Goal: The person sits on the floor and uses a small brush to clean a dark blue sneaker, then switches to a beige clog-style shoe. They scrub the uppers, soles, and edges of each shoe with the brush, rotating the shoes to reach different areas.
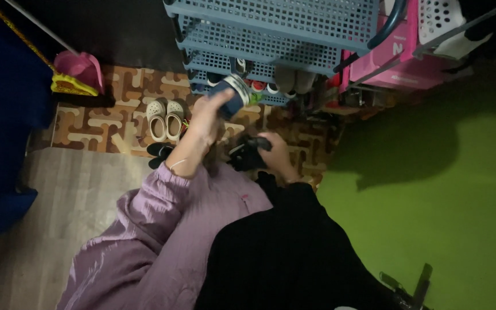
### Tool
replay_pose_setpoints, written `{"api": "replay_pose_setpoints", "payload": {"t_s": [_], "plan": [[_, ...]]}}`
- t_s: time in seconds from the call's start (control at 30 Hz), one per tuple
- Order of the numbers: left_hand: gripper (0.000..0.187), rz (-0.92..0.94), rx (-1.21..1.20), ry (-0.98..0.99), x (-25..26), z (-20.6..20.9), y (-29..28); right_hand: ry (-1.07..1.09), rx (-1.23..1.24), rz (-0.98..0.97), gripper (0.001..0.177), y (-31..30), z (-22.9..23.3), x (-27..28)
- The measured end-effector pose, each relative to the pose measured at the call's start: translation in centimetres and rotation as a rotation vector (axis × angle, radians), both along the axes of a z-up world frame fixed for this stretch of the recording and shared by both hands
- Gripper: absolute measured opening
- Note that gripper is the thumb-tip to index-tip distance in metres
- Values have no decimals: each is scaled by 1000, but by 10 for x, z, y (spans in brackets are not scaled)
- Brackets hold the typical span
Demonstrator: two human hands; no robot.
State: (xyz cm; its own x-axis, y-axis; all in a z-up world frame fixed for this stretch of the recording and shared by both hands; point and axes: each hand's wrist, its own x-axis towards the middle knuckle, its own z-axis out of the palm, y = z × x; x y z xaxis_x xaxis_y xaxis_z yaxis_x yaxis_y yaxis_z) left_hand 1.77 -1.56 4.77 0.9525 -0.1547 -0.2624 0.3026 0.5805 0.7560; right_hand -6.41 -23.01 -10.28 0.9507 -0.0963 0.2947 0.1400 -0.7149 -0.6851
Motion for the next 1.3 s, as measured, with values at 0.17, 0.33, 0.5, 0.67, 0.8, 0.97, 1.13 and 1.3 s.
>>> {"api": "replay_pose_setpoints", "payload": {"t_s": [0.17,0.33,0.5,0.67,0.8,0.97,1.13,1.3], "plan": [[80,-366,1097,-490,13,-69,4,87,289,67,37,-6,31,-13],[38,-518,1482,-874,0,-112,0,138,467,77,48,9,72,-26],[44,-480,1665,-1571,4,-176,-26,350,53,248,73,33,133,-31],[47,-88,1455,-1799,0,-200,-39,563,-324,300,73,23,97,-19],[48,-166,1491,-1817,-4,-204,-43,508,-454,157,71,22,62,-15],[36,-8,1537,-1846,-3,-205,-52,448,-386,113,62,14,24,-3],[27,128,1524,-1748,-1,-206,-43,436,-360,115,66,-14,-31,26],[77,-422,1534,-704,-29,-256,2,299,-365,36,54,-61,-83,68]]}}
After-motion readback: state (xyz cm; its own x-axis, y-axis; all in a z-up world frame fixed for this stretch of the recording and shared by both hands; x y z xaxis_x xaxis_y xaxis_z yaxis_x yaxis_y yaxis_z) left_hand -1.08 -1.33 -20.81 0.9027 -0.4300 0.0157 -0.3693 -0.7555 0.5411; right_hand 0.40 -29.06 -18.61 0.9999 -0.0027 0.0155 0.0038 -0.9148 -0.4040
